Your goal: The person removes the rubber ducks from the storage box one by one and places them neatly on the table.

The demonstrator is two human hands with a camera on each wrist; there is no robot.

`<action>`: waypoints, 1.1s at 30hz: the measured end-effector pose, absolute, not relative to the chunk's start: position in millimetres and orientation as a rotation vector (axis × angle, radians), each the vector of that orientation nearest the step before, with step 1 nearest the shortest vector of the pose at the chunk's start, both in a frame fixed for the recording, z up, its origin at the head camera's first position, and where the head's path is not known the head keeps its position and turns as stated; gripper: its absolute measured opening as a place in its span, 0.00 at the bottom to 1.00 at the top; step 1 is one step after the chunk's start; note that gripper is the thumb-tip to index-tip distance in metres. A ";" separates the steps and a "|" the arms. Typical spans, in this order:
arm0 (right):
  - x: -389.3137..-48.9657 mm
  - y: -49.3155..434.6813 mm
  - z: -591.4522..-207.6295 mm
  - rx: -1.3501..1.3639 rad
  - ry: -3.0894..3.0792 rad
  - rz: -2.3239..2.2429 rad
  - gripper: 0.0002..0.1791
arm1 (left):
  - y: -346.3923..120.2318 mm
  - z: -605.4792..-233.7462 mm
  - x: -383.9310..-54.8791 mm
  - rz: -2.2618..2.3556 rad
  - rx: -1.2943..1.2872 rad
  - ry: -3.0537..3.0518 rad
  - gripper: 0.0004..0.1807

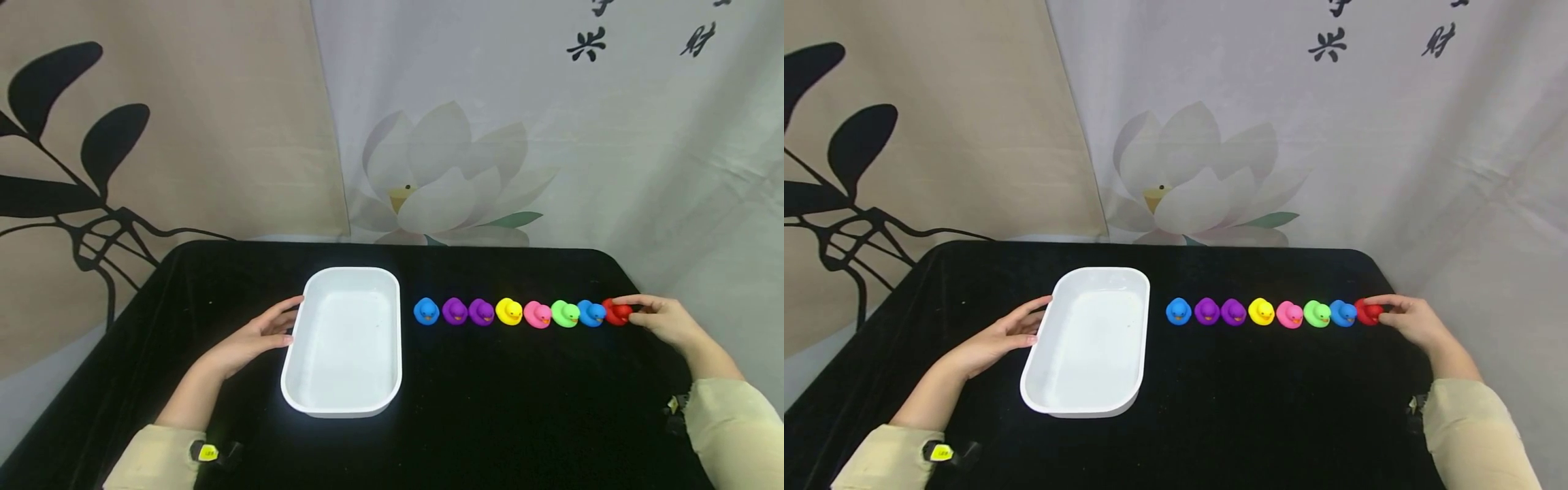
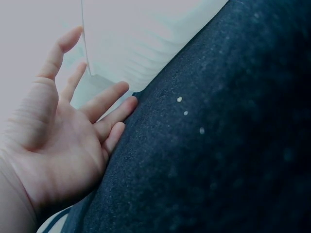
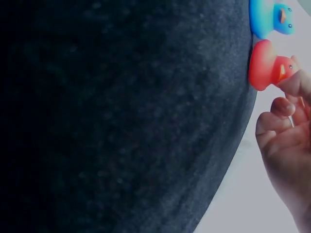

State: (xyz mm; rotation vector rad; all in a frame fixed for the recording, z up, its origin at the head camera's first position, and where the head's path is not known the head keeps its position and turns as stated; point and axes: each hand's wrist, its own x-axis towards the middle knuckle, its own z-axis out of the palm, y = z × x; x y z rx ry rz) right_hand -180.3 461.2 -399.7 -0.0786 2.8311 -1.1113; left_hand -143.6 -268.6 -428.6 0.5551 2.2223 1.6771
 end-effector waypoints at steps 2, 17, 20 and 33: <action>-180.8 461.6 -400.5 -0.078 2.828 -1.114 0.14 | -268.3 -428.4 -143.8 1.680 0.558 2.222 0.38; -181.8 457.1 -397.6 -0.068 2.811 -1.122 0.15 | -267.6 -429.6 -145.4 1.682 0.563 2.216 0.38; -182.6 456.4 -399.0 -0.084 2.823 -1.110 0.15 | -267.8 -429.0 -144.7 1.682 0.553 2.219 0.38; -177.7 457.9 -396.6 -0.100 2.863 -1.064 0.18 | -268.1 -428.0 -143.0 1.676 0.535 2.230 0.39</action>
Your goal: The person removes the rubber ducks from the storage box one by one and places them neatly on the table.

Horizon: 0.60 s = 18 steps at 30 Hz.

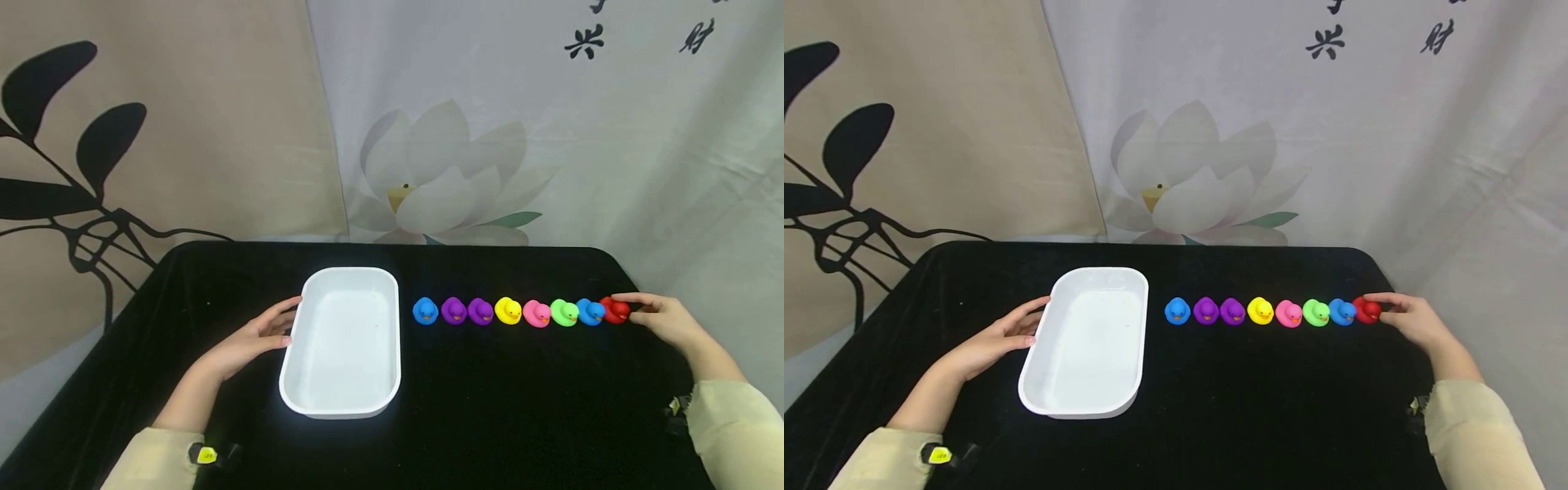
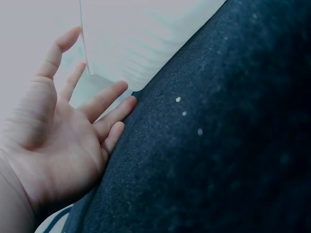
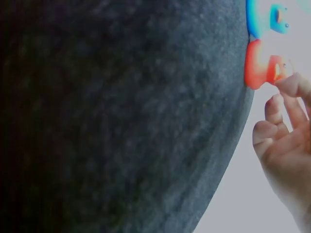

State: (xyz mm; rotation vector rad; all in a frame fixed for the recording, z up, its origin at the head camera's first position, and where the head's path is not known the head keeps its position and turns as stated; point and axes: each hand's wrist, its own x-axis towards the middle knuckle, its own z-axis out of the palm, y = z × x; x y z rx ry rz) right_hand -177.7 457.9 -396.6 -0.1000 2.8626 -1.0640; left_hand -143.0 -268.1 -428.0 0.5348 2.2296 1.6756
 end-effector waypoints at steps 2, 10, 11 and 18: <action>-175.7 457.6 -395.2 -0.098 2.874 -1.052 0.18 | -268.2 -427.6 -142.1 1.679 0.530 2.226 0.39; -165.3 456.5 -383.6 -0.108 2.969 -1.051 0.18 | -268.3 -424.0 -141.0 1.672 0.538 2.233 0.38; -164.2 456.6 -381.4 -0.115 2.984 -1.047 0.17 | -268.7 -423.4 -141.1 1.669 0.534 2.234 0.38; -160.1 454.3 -368.9 -0.099 3.078 -0.938 0.18 | -274.5 -415.8 -142.3 1.641 0.511 2.312 0.33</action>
